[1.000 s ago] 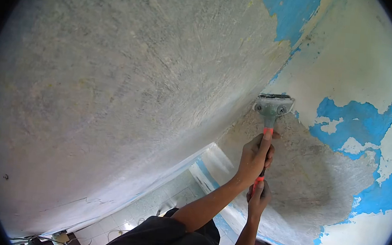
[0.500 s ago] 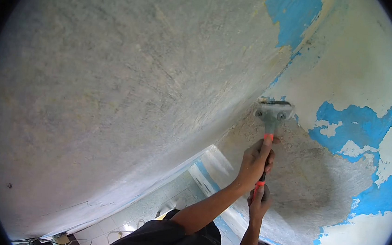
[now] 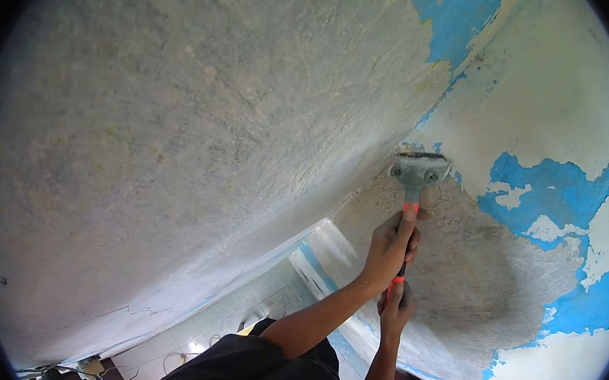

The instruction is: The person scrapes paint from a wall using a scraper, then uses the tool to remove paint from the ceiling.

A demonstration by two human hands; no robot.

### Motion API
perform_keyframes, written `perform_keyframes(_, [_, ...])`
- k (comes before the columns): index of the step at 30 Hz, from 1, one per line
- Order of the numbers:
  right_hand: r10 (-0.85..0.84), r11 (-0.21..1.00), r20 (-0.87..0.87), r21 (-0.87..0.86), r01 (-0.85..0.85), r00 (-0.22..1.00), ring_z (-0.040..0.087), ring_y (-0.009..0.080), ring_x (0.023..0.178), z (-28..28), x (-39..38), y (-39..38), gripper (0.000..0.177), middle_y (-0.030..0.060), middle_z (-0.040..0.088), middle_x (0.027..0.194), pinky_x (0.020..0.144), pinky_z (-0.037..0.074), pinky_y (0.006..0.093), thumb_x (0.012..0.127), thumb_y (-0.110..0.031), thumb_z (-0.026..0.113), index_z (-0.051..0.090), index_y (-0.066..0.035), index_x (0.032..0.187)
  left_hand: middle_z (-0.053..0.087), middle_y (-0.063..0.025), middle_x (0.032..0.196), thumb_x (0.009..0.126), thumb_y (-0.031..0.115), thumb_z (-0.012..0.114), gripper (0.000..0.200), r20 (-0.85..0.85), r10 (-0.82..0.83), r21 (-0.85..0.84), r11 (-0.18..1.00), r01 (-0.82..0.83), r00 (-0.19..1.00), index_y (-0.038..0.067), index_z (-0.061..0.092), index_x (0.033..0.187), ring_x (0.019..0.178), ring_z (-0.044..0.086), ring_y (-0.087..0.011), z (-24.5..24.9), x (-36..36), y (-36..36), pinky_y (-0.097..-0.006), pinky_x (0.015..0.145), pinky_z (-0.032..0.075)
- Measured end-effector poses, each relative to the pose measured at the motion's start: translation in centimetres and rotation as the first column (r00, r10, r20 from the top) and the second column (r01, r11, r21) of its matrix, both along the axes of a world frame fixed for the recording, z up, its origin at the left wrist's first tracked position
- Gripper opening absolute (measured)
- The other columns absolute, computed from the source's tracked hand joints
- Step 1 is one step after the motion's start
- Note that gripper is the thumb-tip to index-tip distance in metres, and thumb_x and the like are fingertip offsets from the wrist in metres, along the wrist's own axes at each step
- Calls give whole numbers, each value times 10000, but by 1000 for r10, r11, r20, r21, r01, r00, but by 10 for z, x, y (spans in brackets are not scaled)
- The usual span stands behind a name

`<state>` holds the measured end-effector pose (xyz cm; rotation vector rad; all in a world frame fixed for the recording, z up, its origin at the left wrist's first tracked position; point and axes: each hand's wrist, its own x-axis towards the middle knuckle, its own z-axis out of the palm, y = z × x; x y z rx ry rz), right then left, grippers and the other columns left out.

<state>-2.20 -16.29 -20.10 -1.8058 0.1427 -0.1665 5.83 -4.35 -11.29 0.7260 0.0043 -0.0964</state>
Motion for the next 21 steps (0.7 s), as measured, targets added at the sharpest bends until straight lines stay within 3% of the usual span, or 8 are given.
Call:
perform_keyframes(5, [4, 999, 2, -39, -4, 1000, 397, 55, 436, 6, 6, 5, 419, -11, 447, 585, 388, 274, 218, 1022, -393, 452, 576, -9, 912, 419, 28, 658, 976, 558, 463, 573, -5, 26, -4, 1000, -26, 1000, 11, 548, 1124, 498, 391, -46, -1, 1, 2, -210, 478, 349])
perform_keyframes(12, [-5, 1000, -16, -19, 5, 1000, 428, 54, 445, 9, -3, 5, 414, -9, 485, 577, 416, 302, 222, 1004, -370, 491, 620, 19, 943, 417, 31, 661, 983, 546, 458, 562, -19, -10, -50, 999, 9, 1000, 12, 530, 1143, 498, 386, -48, -3, 2, 4, -216, 482, 347])
perform_keyframes(21, [2, 997, 17, 78, -3, 1000, 407, 52, 433, 0, -8, 24, 418, -14, 454, 588, 382, 285, 216, 1018, -405, 455, 565, -14, 920, 409, 32, 654, 985, 541, 456, 548, 7, -71, 70, 995, 71, 997, 17, 536, 1124, 496, 385, -42, 5, -2, 12, -209, 469, 341])
